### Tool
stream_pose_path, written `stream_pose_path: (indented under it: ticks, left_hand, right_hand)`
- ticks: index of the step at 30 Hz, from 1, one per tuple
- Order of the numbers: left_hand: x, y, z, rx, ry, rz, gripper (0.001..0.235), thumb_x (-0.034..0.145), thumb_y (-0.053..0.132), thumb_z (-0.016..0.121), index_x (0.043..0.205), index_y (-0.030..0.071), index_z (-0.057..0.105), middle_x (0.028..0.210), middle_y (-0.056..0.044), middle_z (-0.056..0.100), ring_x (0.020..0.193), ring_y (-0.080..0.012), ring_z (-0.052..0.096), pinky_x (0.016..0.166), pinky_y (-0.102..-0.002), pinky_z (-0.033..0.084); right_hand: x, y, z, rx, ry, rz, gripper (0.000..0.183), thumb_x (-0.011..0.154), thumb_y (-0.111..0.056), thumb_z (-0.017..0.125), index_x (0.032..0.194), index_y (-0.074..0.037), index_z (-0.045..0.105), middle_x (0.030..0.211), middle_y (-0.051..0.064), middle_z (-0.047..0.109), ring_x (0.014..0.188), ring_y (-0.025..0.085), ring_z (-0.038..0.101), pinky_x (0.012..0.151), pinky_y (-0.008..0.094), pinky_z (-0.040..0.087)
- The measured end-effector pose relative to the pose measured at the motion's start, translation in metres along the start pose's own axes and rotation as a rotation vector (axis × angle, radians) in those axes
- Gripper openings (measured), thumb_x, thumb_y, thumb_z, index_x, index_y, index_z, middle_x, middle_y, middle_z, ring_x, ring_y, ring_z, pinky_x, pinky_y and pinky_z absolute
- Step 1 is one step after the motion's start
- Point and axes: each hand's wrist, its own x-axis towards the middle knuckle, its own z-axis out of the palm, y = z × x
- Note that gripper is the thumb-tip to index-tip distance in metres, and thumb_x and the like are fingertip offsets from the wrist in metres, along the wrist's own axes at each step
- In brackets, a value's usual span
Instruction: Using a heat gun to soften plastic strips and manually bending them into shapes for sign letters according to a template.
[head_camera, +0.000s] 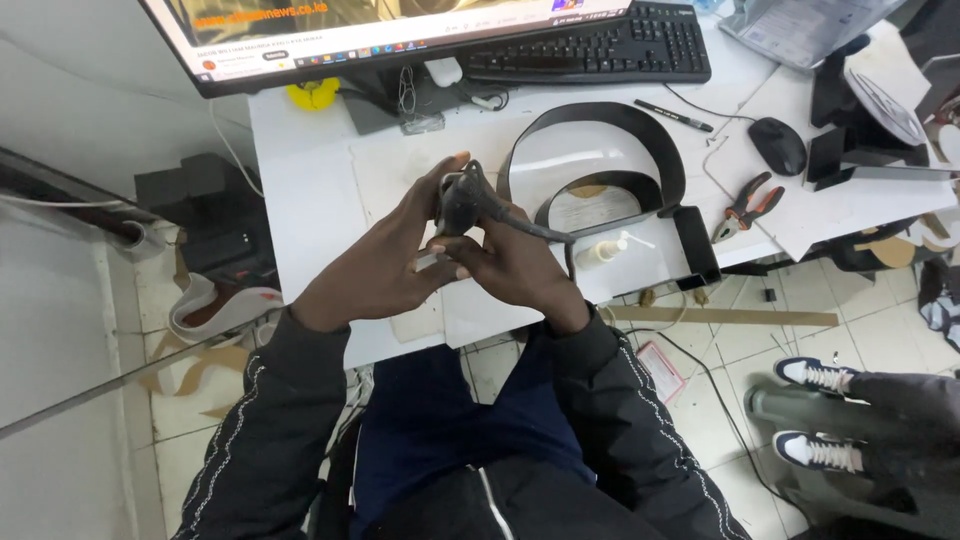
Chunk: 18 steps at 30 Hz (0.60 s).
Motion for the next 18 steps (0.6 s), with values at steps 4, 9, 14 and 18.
stream_pose_path:
  ticks: [4, 9, 14, 18]
  left_hand:
    - [-0.003, -0.008, 0.000, -0.070, -0.010, 0.013, 0.105, 0.104, 0.024, 0.084, 0.182, 0.008, 0.016, 0.166, -0.035, 0.049, 0.152, -0.0582, 0.055, 0.124, -0.075, 0.042]
    - [0.002, -0.011, 0.015, -0.055, 0.141, 0.012, 0.083, 0.112, 0.020, 0.076, 0.179, 0.004, 0.028, 0.152, -0.032, 0.061, 0.144, -0.0546, 0.064, 0.121, -0.072, 0.047]
    - [-0.004, -0.011, 0.023, -0.008, 0.249, 0.017, 0.074, 0.113, 0.019, 0.075, 0.177, 0.008, 0.038, 0.138, -0.023, 0.068, 0.131, -0.0462, 0.075, 0.115, -0.064, 0.056]
    - [-0.002, -0.005, 0.025, -0.009, 0.289, 0.039, 0.070, 0.115, 0.018, 0.073, 0.175, 0.006, 0.040, 0.135, -0.024, 0.068, 0.124, -0.0438, 0.077, 0.112, -0.063, 0.058]
  right_hand:
    - [0.004, -0.005, 0.005, -0.031, 0.042, -0.055, 0.021, 0.111, -0.009, 0.072, 0.129, -0.001, 0.067, 0.088, 0.022, 0.076, 0.052, 0.027, 0.074, 0.042, 0.035, 0.055]
    - [0.012, -0.011, 0.006, -0.059, 0.080, -0.065, 0.025, 0.110, -0.013, 0.074, 0.127, 0.002, 0.065, 0.083, 0.027, 0.074, 0.052, 0.035, 0.073, 0.038, 0.040, 0.050]
    - [0.012, -0.015, 0.008, -0.128, 0.122, -0.050, 0.039, 0.111, -0.027, 0.072, 0.127, 0.007, 0.063, 0.082, 0.036, 0.071, 0.053, 0.057, 0.068, 0.037, 0.053, 0.044]
    - [0.002, 0.005, 0.015, -0.136, 0.135, 0.006, 0.040, 0.112, -0.036, 0.069, 0.127, 0.002, 0.066, 0.082, 0.029, 0.074, 0.051, 0.047, 0.070, 0.038, 0.048, 0.047]
